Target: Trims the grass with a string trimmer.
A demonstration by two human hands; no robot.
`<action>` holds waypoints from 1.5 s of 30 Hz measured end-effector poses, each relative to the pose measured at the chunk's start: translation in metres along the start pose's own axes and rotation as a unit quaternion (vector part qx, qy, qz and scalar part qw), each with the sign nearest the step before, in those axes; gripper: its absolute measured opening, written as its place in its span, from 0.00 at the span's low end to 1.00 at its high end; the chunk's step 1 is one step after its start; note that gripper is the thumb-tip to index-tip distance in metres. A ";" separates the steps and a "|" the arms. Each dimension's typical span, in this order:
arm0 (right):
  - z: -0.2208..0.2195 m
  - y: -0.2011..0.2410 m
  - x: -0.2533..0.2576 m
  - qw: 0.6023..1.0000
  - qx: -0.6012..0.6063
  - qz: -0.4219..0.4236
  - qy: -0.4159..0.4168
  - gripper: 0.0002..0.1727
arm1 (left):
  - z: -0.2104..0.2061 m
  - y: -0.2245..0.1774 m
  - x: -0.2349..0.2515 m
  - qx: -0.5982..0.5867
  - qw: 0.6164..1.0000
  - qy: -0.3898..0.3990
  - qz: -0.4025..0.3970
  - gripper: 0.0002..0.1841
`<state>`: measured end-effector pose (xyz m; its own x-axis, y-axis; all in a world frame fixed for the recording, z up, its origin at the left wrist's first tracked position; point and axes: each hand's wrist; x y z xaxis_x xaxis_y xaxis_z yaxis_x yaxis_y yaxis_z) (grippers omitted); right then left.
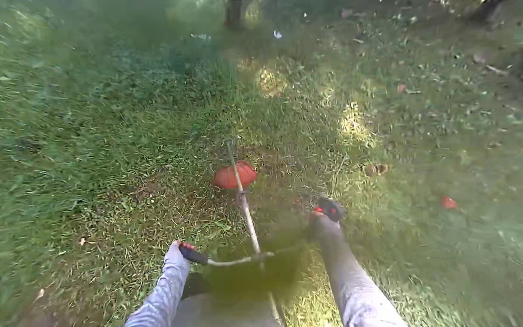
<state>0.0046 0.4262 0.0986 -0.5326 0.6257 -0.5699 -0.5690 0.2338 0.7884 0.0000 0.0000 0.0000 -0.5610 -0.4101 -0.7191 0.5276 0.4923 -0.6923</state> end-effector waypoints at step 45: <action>-0.097 0.052 0.101 0.978 -0.114 0.141 0.108 0.20 | -0.009 -0.010 0.005 -0.126 0.991 -0.052 0.003 0.19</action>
<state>-0.1397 0.4291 0.0598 -0.7936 0.4646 -0.3928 -0.4928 -0.1124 0.8628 -0.0139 -0.0004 0.0037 -0.4826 -0.4761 -0.7351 0.3474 0.6664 -0.6597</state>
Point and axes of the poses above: each hand's wrist, its own x-axis towards the middle knuckle, its own z-axis out of the back of the hand, y = z × x, and after that the axes turned 4 degrees about x, right-handed
